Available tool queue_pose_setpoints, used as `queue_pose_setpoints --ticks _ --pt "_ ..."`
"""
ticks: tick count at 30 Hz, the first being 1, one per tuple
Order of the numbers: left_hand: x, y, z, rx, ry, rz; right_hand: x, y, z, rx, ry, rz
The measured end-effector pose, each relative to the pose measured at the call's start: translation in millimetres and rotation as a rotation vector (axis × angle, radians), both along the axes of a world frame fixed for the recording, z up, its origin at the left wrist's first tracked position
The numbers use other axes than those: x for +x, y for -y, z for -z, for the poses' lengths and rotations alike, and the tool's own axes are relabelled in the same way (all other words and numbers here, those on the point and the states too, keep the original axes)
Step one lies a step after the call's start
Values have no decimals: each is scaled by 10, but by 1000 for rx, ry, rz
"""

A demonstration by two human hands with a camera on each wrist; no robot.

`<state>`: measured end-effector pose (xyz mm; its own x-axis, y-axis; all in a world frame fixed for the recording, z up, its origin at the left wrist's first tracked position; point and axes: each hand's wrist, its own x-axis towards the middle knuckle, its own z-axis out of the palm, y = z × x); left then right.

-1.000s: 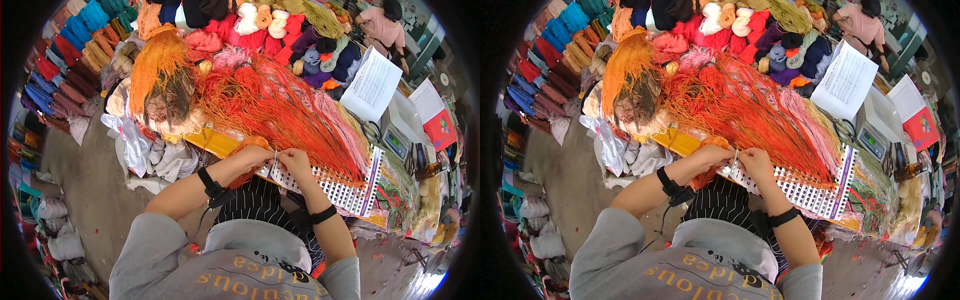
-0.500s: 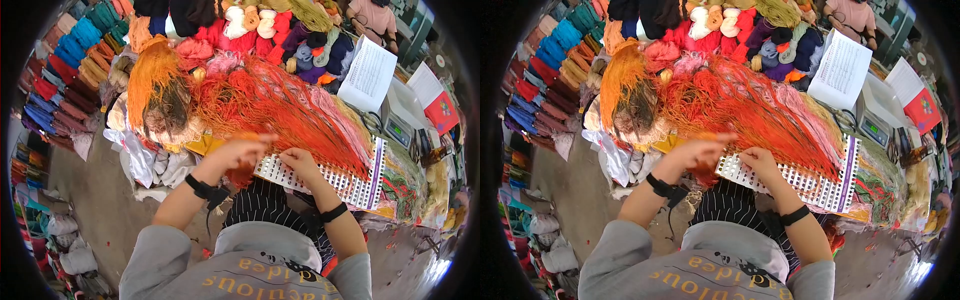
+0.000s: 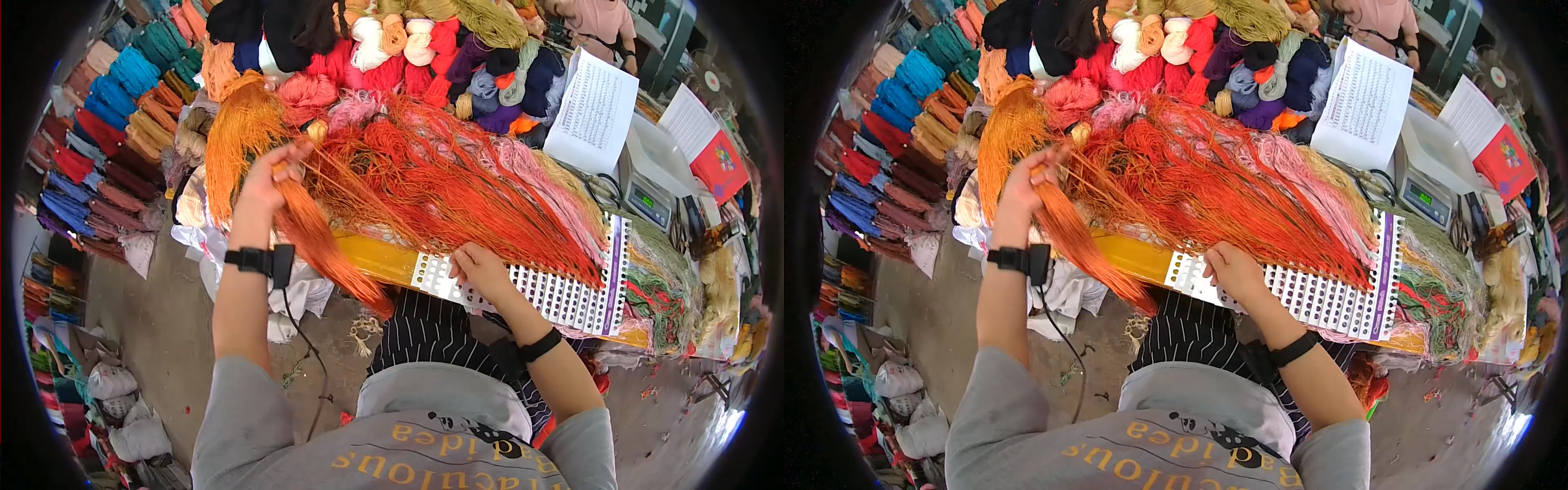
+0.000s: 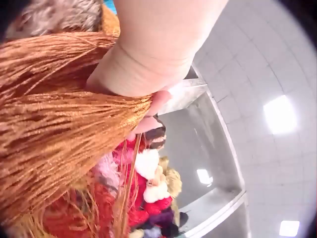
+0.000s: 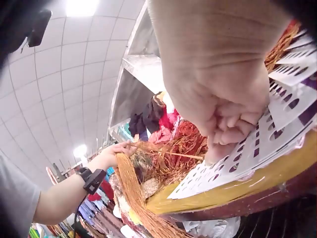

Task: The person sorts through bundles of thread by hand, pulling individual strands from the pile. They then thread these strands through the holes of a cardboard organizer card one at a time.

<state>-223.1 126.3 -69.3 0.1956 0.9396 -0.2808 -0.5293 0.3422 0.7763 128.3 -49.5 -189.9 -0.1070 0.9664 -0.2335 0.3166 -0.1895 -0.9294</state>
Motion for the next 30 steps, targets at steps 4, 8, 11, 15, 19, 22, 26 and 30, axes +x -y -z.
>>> queue_pose_setpoints --ticks 4,8,11,15,19,22,26,30 --pt "-91 -86 25 152 -591 -256 -2 27 1 -1 -49 28" --pt "535 629 -67 224 -383 64 -6 77 -43 39 -233 140" --pt "1024 1215 68 115 2 399 -197 241 -497 198 -195 124" --pt "1413 1569 255 49 123 626 -479 395 -821 258 -354 26" --pt "1526 1669 259 -63 305 682 -454 458 -822 109 -451 89" --pt "1523 1683 269 -83 336 654 -407 529 -931 100 -462 85" --pt "1547 1731 189 -152 341 538 -415 592 -963 72 -618 161" --pt "1474 1781 129 -108 331 485 -390 652 -1070 14 -656 177"
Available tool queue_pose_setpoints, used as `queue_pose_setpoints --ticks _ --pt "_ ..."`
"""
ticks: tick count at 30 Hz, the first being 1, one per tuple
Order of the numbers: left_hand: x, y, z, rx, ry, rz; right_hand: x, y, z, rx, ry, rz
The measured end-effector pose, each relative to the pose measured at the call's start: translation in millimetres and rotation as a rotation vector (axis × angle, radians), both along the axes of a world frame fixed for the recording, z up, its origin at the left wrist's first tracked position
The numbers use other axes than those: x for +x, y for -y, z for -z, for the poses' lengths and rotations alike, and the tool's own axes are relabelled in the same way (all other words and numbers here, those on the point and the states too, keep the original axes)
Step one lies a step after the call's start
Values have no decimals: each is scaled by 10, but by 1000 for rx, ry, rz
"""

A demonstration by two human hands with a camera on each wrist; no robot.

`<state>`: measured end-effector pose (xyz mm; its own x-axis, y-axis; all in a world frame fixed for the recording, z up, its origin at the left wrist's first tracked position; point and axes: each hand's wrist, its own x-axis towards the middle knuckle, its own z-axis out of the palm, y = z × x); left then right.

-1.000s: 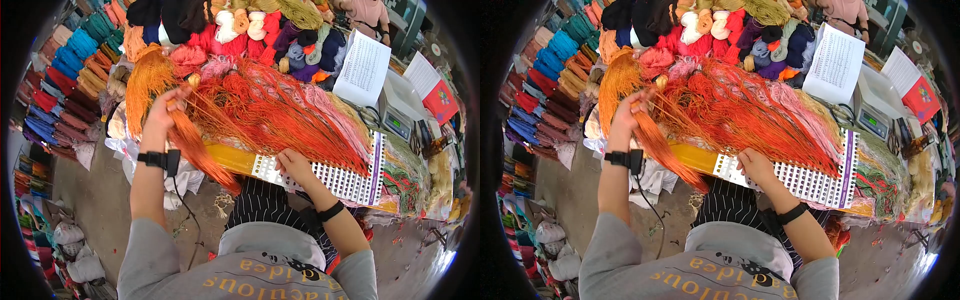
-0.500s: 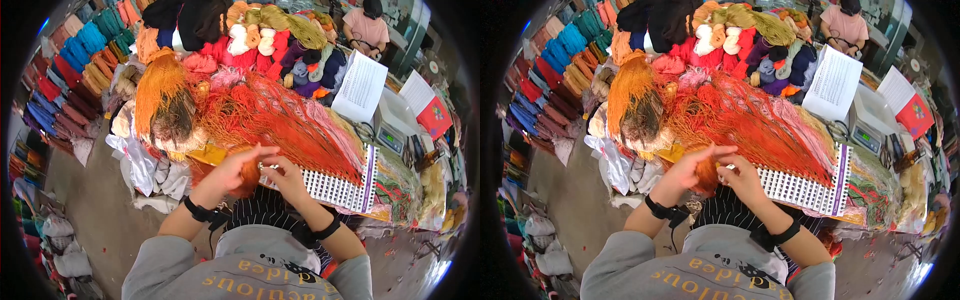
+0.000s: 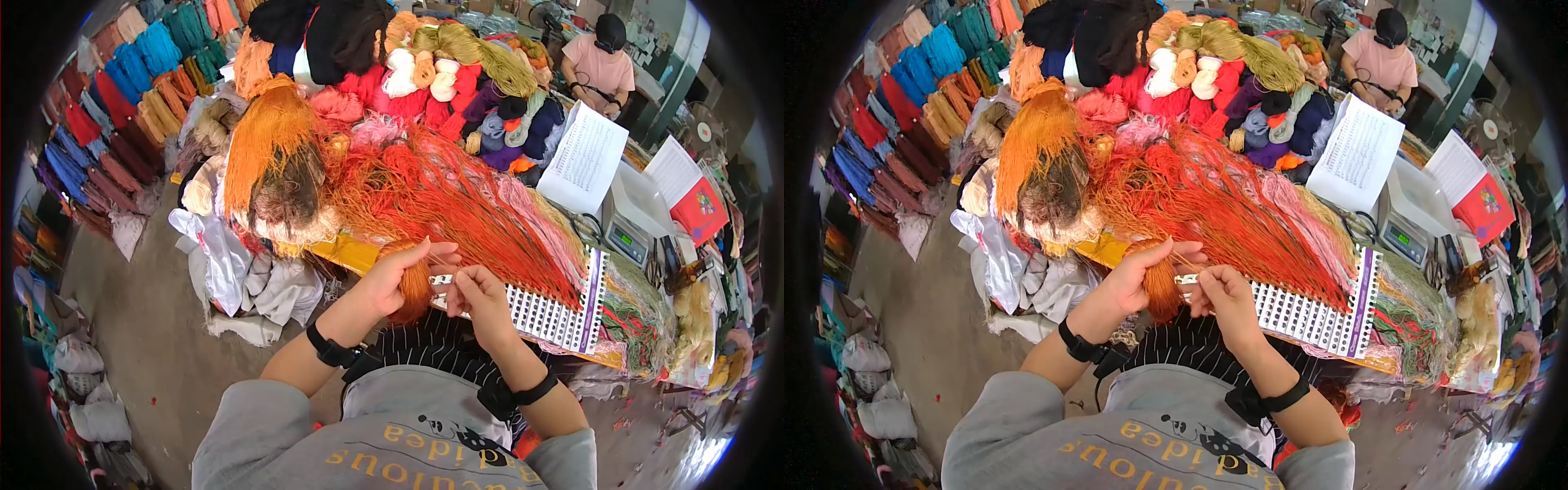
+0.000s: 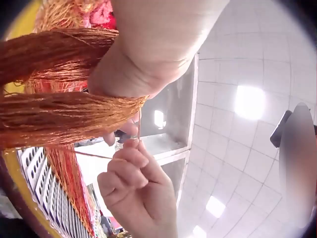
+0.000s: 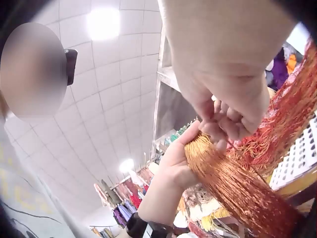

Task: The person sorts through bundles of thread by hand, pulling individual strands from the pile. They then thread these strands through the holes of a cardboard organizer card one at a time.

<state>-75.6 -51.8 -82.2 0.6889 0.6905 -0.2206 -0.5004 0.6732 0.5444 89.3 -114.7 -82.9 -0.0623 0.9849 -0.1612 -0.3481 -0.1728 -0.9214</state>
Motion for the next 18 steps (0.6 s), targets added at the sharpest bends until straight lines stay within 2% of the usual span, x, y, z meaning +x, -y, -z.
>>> queue_pose_setpoints --ticks 2,3,5,6,7,9,10,11,12,13,14,15,16,17,18 --pt "-16 26 -19 187 -232 -112 37 37 -26 -32 189 -170" --pt "-33 33 -27 189 -229 -111 49 61 -44 -31 193 -168" --pt "-127 38 -17 342 -376 21 84 138 -97 373 650 -11" --pt "-217 24 1 336 -373 21 207 150 -239 471 641 50" --pt "-352 -13 31 253 -285 39 360 173 -357 503 556 122" --pt "-671 -114 83 93 -108 71 741 290 -548 285 264 382" --pt "-852 -157 102 33 -91 -77 1094 404 -609 270 165 477" --pt "-1054 -198 135 -30 -75 -225 1676 535 -382 439 -266 460" --pt "-1313 -258 218 23 32 -302 2081 753 -454 502 -404 401" --pt "-1472 -297 302 72 135 -378 2487 953 -470 619 -420 442" --pt "-1468 -251 222 59 126 -377 2904 1274 -457 594 -312 775" --pt "-1458 -167 26 61 180 -469 3290 1619 -517 630 -168 795" --pt "-1438 -128 -73 65 235 -560 3525 1953 -484 641 242 1019" --pt "-1403 -134 -26 55 229 -556 3537 2112 -541 632 670 1214" --pt "-1349 -150 59 77 188 -522 3575 2181 -578 625 675 1217"
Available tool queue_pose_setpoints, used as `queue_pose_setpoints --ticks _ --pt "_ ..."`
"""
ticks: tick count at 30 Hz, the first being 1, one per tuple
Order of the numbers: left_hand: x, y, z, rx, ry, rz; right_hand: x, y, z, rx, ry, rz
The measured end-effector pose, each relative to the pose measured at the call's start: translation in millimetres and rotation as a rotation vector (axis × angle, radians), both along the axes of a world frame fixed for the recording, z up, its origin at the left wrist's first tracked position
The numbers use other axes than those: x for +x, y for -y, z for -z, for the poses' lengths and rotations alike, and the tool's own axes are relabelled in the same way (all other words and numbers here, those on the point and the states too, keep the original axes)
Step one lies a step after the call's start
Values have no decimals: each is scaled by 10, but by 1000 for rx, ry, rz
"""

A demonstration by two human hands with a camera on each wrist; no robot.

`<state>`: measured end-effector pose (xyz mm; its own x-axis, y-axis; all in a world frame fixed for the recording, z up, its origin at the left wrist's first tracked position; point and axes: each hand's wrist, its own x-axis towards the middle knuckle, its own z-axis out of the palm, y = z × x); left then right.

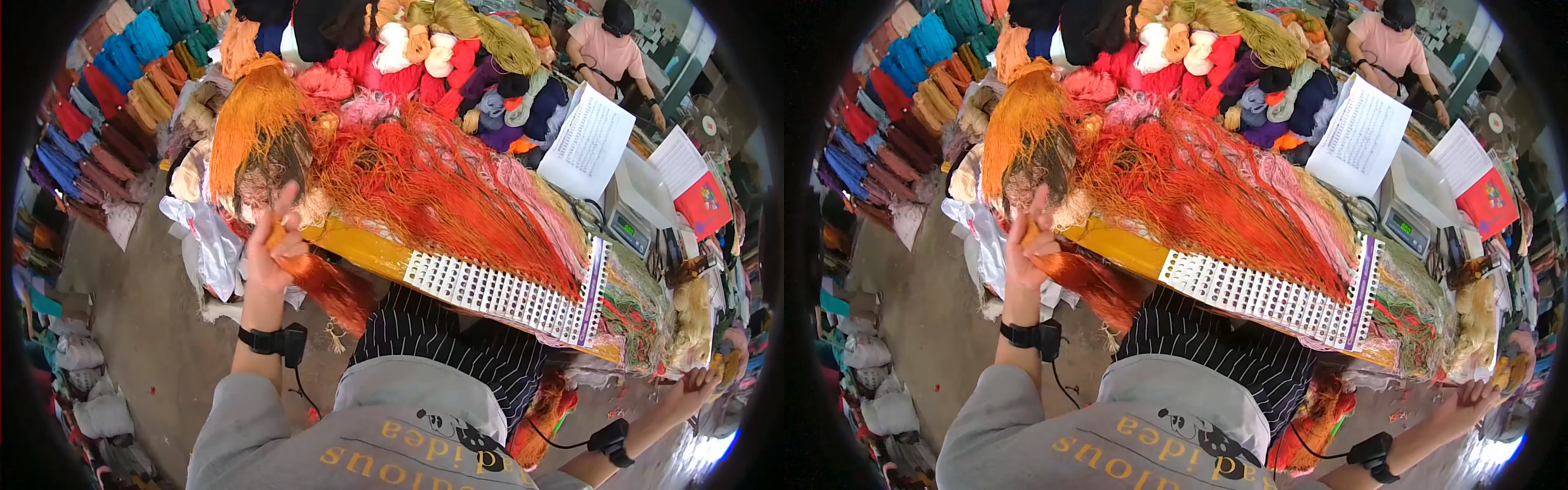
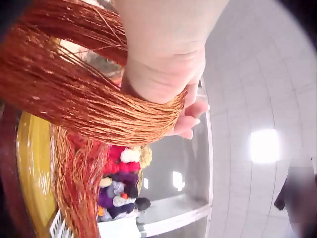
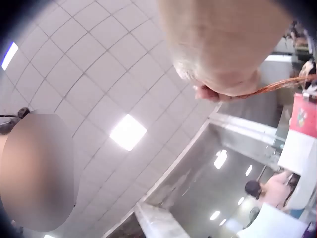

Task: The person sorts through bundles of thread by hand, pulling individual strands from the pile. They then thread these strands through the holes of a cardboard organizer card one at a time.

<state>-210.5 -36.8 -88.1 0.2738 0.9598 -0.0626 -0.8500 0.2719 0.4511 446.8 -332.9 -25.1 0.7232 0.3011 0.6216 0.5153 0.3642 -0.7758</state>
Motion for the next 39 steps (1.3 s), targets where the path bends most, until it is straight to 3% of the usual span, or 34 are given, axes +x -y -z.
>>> queue_pose_setpoints --ticks 2,4,5,7,9,11,16,20,22,24,29,32,34,36,38,39 --pt "199 -104 219 138 -157 143 -622 -239 -261 72 -80 -337" --pt "554 -129 306 100 -359 395 -1636 -933 -239 -173 -223 -115" --pt "732 -117 337 90 -451 444 -1924 -1176 -13 -402 -30 -86" --pt "1016 -126 434 86 -544 491 -2457 -1572 314 -661 -133 -622" --pt "1196 -109 575 -45 -610 591 -2839 -1986 849 -695 -177 -871" --pt "1278 -81 662 -104 -633 610 -3084 -2281 1117 -790 -180 -943" --pt "1422 -96 739 -253 -724 660 -3145 -2642 1648 -899 -265 -985" --pt "1532 -206 908 -172 -758 713 -3184 -2683 1636 -946 -293 -875" --pt "1595 -212 898 10 -859 647 -3195 -2695 1654 -947 -293 -836" --pt "1674 -223 872 -8 -878 618 -3221 -2701 1645 -950 -291 -802" --pt "1757 -311 949 -40 -906 681 -3207 -2722 1531 -997 -366 -881" --pt "1788 -310 1005 -68 -998 698 -3147 -2760 1493 -1008 -422 -1009" --pt "1779 -276 1079 -16 -1155 643 -3167 -2743 1451 -979 -454 -983" --pt "1719 -264 1058 -11 -1172 591 -3200 -2727 1468 -952 -484 -964" --pt "1607 -299 993 2 -1191 549 -3182 -2692 1555 -949 -343 -920" --pt "1462 -378 903 -113 -918 586 -3166 -2686 1575 -942 -354 -913"
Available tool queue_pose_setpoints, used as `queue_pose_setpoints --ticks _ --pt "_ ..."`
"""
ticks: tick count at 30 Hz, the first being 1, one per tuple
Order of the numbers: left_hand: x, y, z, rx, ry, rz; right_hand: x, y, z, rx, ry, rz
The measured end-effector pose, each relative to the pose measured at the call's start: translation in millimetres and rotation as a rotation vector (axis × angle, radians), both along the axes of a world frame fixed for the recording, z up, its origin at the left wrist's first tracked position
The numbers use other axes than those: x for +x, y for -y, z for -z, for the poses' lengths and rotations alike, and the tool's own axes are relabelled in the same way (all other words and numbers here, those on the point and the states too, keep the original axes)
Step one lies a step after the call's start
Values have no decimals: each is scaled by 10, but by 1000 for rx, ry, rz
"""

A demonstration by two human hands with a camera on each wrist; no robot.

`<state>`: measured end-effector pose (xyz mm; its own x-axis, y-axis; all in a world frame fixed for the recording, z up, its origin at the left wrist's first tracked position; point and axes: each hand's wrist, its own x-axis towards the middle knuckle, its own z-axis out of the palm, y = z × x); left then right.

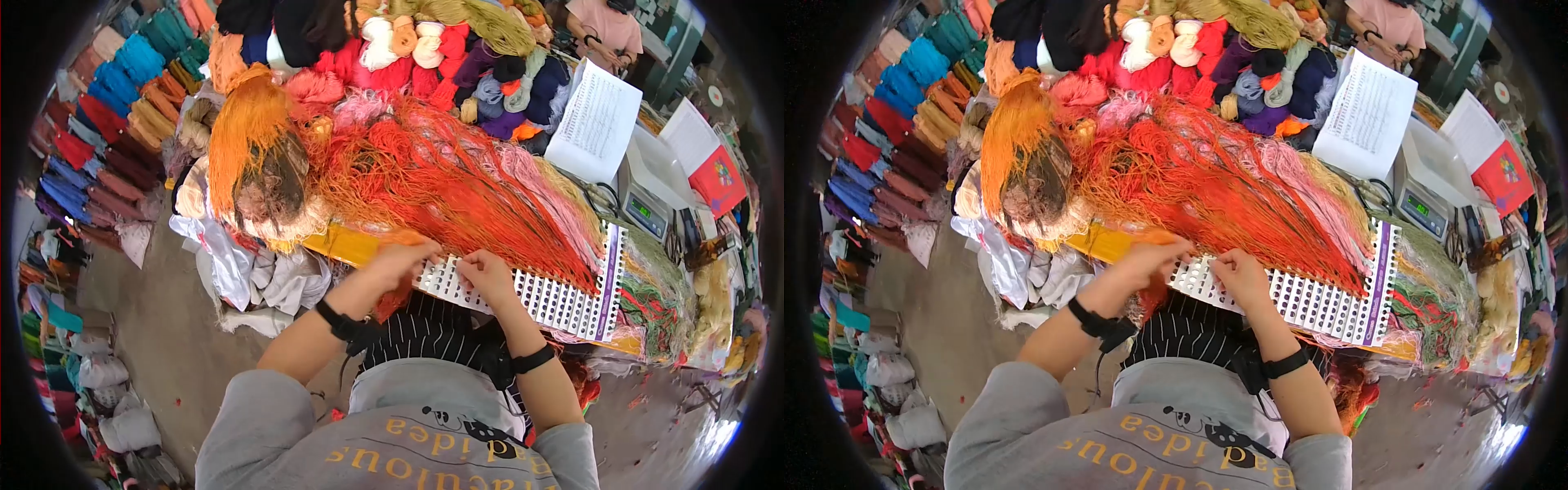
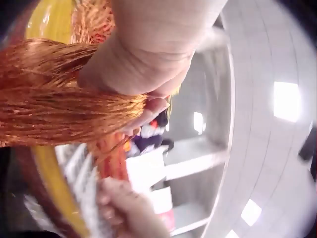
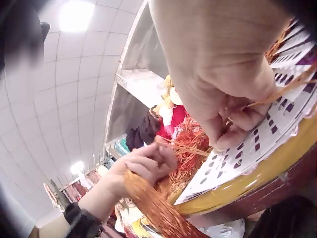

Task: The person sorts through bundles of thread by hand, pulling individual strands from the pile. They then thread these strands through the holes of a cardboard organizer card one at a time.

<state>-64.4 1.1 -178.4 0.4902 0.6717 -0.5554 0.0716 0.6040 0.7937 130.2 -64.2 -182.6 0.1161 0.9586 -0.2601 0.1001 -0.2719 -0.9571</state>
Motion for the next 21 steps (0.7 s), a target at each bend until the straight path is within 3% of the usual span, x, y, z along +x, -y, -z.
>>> queue_pose_setpoints --ticks 1,3,4,6,8,10,12,13,15,17,19,21 --pt "-149 -90 -107 -175 224 -52 18 5 18 -1 79 -45" --pt "-476 -218 -419 -269 587 17 34 26 38 -6 145 -75" --pt "-549 -225 -571 -273 577 23 38 27 25 -8 162 -91" --pt "-630 -213 -780 -264 863 -83 48 29 44 -11 178 -111" --pt "-573 -252 -632 -166 763 -124 79 14 84 -26 -13 -89" --pt "-242 -247 -458 1000 552 515 122 32 -13 -19 -96 -106" --pt "79 39 -341 100 -71 349 133 40 -64 -12 -183 -116" --pt "100 90 -318 103 -70 352 134 49 -73 -9 -175 -143" --pt "173 120 -271 380 -295 335 146 54 -27 5 -70 -202" --pt "-40 -76 -349 310 -410 64 106 54 20 -4 -5 -183" --pt "-388 -247 -615 203 -46 -94 92 51 74 -1 113 -192" --pt "-785 -577 -671 -119 288 -305 78 51 84 -3 199 -181"
